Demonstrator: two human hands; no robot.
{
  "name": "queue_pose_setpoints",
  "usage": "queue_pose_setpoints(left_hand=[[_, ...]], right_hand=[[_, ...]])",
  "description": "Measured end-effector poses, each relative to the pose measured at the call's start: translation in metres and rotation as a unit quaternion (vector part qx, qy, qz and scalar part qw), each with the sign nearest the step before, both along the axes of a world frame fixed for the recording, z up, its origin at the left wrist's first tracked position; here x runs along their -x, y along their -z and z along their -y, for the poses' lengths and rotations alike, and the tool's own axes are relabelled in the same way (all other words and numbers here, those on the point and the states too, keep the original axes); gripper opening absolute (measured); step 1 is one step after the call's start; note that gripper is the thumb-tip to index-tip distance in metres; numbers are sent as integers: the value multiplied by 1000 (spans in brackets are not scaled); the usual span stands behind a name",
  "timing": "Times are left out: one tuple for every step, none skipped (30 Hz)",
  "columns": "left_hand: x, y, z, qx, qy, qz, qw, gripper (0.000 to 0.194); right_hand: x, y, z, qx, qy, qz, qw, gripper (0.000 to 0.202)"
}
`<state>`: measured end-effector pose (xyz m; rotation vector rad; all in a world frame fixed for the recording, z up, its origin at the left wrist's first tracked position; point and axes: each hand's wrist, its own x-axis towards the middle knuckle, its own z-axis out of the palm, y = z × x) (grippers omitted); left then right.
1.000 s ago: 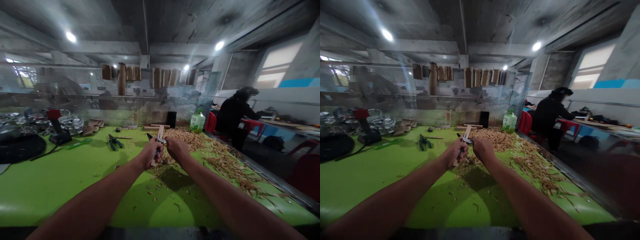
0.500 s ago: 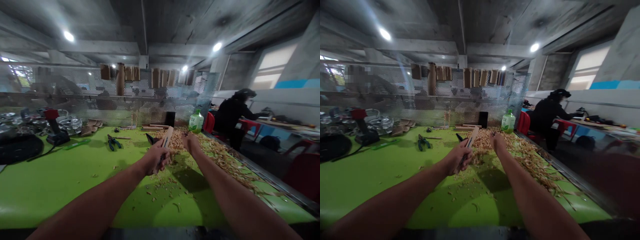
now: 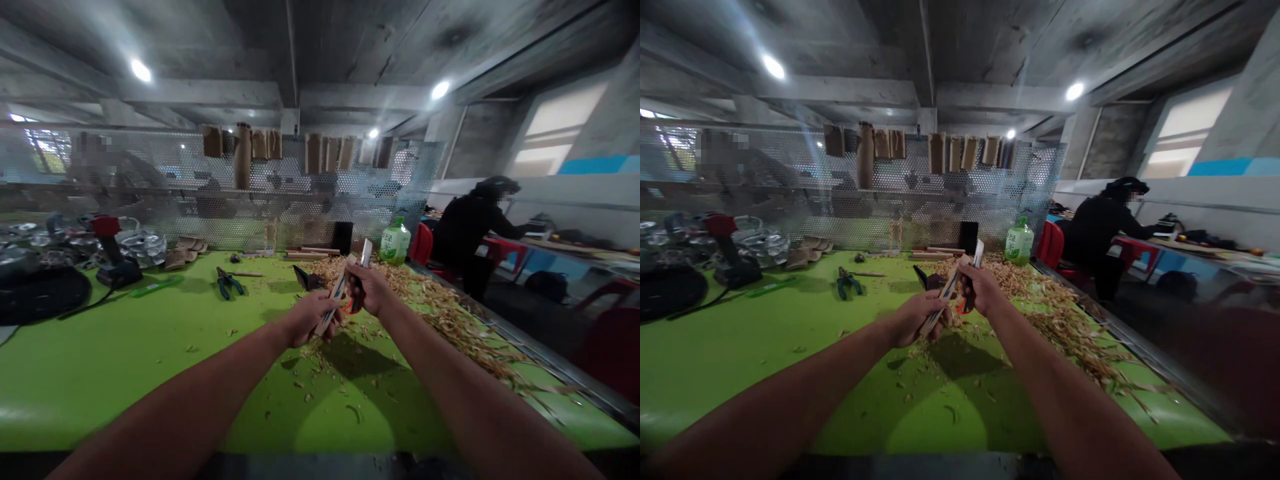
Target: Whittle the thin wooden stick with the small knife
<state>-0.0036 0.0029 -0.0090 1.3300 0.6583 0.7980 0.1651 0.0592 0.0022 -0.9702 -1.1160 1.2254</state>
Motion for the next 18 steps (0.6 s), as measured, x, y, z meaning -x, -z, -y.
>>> queue_pose_setpoints(left_hand=[[-1,1,0,-11,-9,-3,1000,19],[-1,1,-1,-23,-24,-1,999,18],[-1,0,-1,-32,-41,6,999,15],[0,-2,-1,-35,-56,17,998,13],[0,-4,-1,-33,-66,31,997,14],[1,-6,-1,-29,-74,45,996,18],[2,-8,-1,-24,-80,55,995,22],[3,-10,-2,-21,-86,63,994,25],[4,-12,-2,-19,-93,68,993,26],[5,-13,-3,-19,-99,70,992,26],[5,-14,-3,-19,-107,70,992,26],[5,-15,-3,-19,-115,70,991,26],[4,-16,-3,-20,-122,70,990,26],[4,-17,-3,-23,-129,71,989,26],[3,-18,-3,-26,-135,71,988,26],[3,-18,-3,-32,-141,68,987,27],[2,-18,-3,-42,-149,61,986,28],[1,-19,-3,-54,-157,52,985,29]], right_hand=[[-2,0,-2,-3,14,10,1000,36],[-4,0,-3,-11,30,31,999,35],[-6,1,-4,-23,53,69,996,36],[-6,1,-4,-40,84,130,987,36],[-5,1,-4,-60,119,214,968,36],[-4,1,-2,-82,154,313,934,35],[-1,2,1,-102,179,414,887,33],[3,1,4,-119,191,503,834,30],[7,1,8,-132,192,573,786,29],[12,1,12,-139,184,624,747,29],[17,1,16,-140,176,659,718,31],[21,1,20,-138,166,684,697,32],[25,1,23,-137,158,703,679,32],[28,0,26,-141,154,718,664,32],[31,0,28,-150,150,730,650,31],[32,0,29,-159,148,739,638,30],[33,-1,30,-168,147,745,628,29],[33,-1,31,-174,146,751,620,29]])
